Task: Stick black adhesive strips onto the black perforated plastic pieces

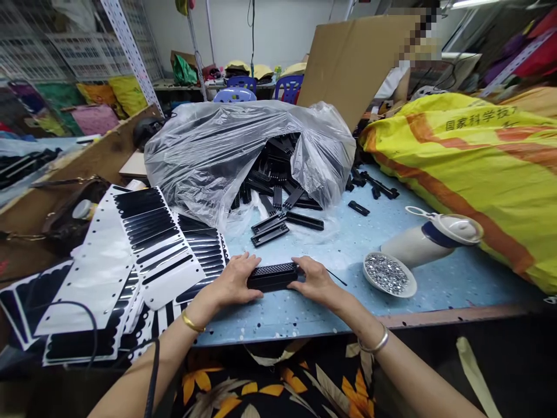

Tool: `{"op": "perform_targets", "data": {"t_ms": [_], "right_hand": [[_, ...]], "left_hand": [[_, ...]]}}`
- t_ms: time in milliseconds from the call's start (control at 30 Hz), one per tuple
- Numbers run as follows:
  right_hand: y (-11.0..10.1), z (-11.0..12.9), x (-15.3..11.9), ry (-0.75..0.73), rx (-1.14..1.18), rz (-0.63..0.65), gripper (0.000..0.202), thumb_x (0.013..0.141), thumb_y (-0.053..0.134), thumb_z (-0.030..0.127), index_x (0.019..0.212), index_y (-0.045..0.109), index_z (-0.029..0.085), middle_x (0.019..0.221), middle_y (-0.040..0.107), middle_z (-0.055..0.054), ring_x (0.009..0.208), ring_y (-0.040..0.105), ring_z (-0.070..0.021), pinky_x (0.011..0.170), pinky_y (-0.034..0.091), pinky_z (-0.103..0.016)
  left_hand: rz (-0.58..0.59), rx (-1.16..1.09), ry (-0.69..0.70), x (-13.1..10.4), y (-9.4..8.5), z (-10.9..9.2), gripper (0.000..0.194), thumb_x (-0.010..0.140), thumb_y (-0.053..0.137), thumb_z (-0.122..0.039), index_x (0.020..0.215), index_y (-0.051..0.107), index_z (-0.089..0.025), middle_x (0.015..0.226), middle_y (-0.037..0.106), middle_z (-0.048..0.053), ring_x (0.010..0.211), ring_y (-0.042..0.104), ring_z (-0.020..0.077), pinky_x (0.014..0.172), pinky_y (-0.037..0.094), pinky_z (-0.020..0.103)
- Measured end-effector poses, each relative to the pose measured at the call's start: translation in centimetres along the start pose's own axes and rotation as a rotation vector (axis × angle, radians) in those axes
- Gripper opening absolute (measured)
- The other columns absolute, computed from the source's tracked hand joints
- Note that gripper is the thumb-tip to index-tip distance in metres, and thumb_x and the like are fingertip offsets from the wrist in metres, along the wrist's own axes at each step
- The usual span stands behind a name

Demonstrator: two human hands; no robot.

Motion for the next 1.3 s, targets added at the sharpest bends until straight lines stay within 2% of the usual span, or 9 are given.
{"op": "perform_targets", "data": {"t_ms": [100, 200, 400, 533, 700, 833, 967, 1133, 1300], "right_hand": [[-0.1, 0.2, 0.2, -0.036, -0.022, 0.04, 0.019, 0.072, 0.074, 0.022, 0.089, 0.067, 0.018, 0.083, 0.067, -0.007, 0.078, 0.063, -0.0223, 0.068, 0.051, -0.032], [0.0, 0.4, -0.3, -0.049, -0.07, 0.039, 0.013, 0.071, 0.072, 0.02, 0.082, 0.065, 0.018, 0.082, 0.067, -0.007, 0.078, 0.063, -0.0229, 0.07, 0.05, -0.033], [0.2, 0.2, -1.7, 0.007, -0.042, 0.053, 0.058, 0.066, 0.077, 0.021, 0.121, 0.061, 0.014, 0.101, 0.07, -0.013, 0.091, 0.066, -0.0279, 0.079, 0.054, -0.04], [-0.9, -0.4, -2.4, -0.017, 0.021, 0.022, 0.063, 0.069, 0.08, 0.033, 0.126, 0.06, 0.015, 0.102, 0.07, -0.013, 0.091, 0.067, -0.0285, 0.08, 0.055, -0.043], [-2.4, -0.9, -2.3, -0.024, 0.081, -0.119, 0.041, 0.083, 0.068, 0.044, 0.112, 0.066, 0.015, 0.086, 0.071, -0.011, 0.07, 0.067, -0.022, 0.066, 0.055, -0.036], [-2.8, -0.8, -1.2, -0.024, 0.066, -0.172, 0.029, 0.089, 0.058, 0.038, 0.104, 0.068, 0.016, 0.083, 0.071, -0.011, 0.069, 0.067, -0.0218, 0.061, 0.054, -0.034], [-2.8, -1.3, -0.2, 0.023, -0.004, -0.131, 0.026, 0.088, 0.055, 0.031, 0.103, 0.07, 0.015, 0.084, 0.071, -0.01, 0.07, 0.069, -0.0218, 0.061, 0.055, -0.033], [-2.9, -2.5, 2.5, 0.158, -0.168, -0.061, 0.028, 0.08, 0.061, 0.02, 0.107, 0.07, 0.016, 0.095, 0.074, -0.011, 0.077, 0.07, -0.0229, 0.075, 0.056, -0.036], [-3.3, -2.4, 8.8, 0.169, -0.238, -0.057, 0.043, 0.076, 0.06, 0.01, 0.118, 0.067, 0.014, 0.112, 0.071, -0.015, 0.102, 0.066, -0.0298, 0.091, 0.051, -0.04]], "left_hand": [[-0.031, -0.095, -0.037, -1.2, 0.4, 1.3, 0.064, 0.071, 0.069, -0.012, 0.132, 0.055, -0.021, 0.132, 0.065, 0.011, 0.124, 0.058, 0.0306, 0.106, 0.044, 0.045], [-0.065, -0.115, -0.056, -1.4, 0.7, 1.5, 0.056, 0.072, 0.062, -0.004, 0.125, 0.061, -0.022, 0.123, 0.07, 0.008, 0.111, 0.066, 0.027, 0.099, 0.05, 0.04], [-0.084, -0.01, -0.019, -0.3, 0.5, 0.2, 0.052, 0.072, 0.067, -0.009, 0.123, 0.063, -0.019, 0.108, 0.075, 0.011, 0.104, 0.069, 0.0307, 0.096, 0.05, 0.045], [-0.081, -0.086, -0.037, -0.2, -0.9, 1.2, 0.056, 0.074, 0.063, -0.009, 0.13, 0.061, -0.016, 0.119, 0.072, 0.012, 0.111, 0.067, 0.0278, 0.099, 0.051, 0.039], [-0.166, -0.017, -0.287, 3.1, -4.1, 2.8, 0.036, 0.086, 0.056, -0.016, 0.12, 0.065, -0.014, 0.107, 0.075, 0.01, 0.097, 0.071, 0.0222, 0.089, 0.054, 0.031], [-0.149, 0.052, -0.28, 8.1, -4.3, 1.9, 0.053, 0.07, 0.078, -0.035, 0.117, 0.063, -0.016, 0.105, 0.073, 0.012, 0.1, 0.068, 0.0312, 0.085, 0.053, 0.038], [-0.109, 0.083, -0.267, 11.0, -3.1, 1.7, 0.054, 0.069, 0.074, -0.029, 0.119, 0.062, -0.013, 0.108, 0.071, 0.018, 0.099, 0.066, 0.0341, 0.082, 0.05, 0.04], [-0.016, -0.004, -0.212, 11.0, -3.0, 2.9, 0.027, 0.073, 0.066, -0.027, 0.096, 0.074, -0.016, 0.075, 0.069, 0.003, 0.076, 0.064, 0.0225, 0.068, 0.045, 0.029], [0.025, -0.112, -0.164, 10.6, -3.3, 4.0, 0.033, 0.08, 0.061, -0.033, 0.103, 0.076, -0.015, 0.058, 0.057, -0.003, 0.059, 0.054, 0.0148, 0.056, 0.037, 0.025]]}}
Point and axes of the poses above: each hand's wrist, its own x-axis towards the middle knuckle, its own y-axis out of the palm, z = x × y, the point moved 4 cm from there along x, towards the middle knuckle
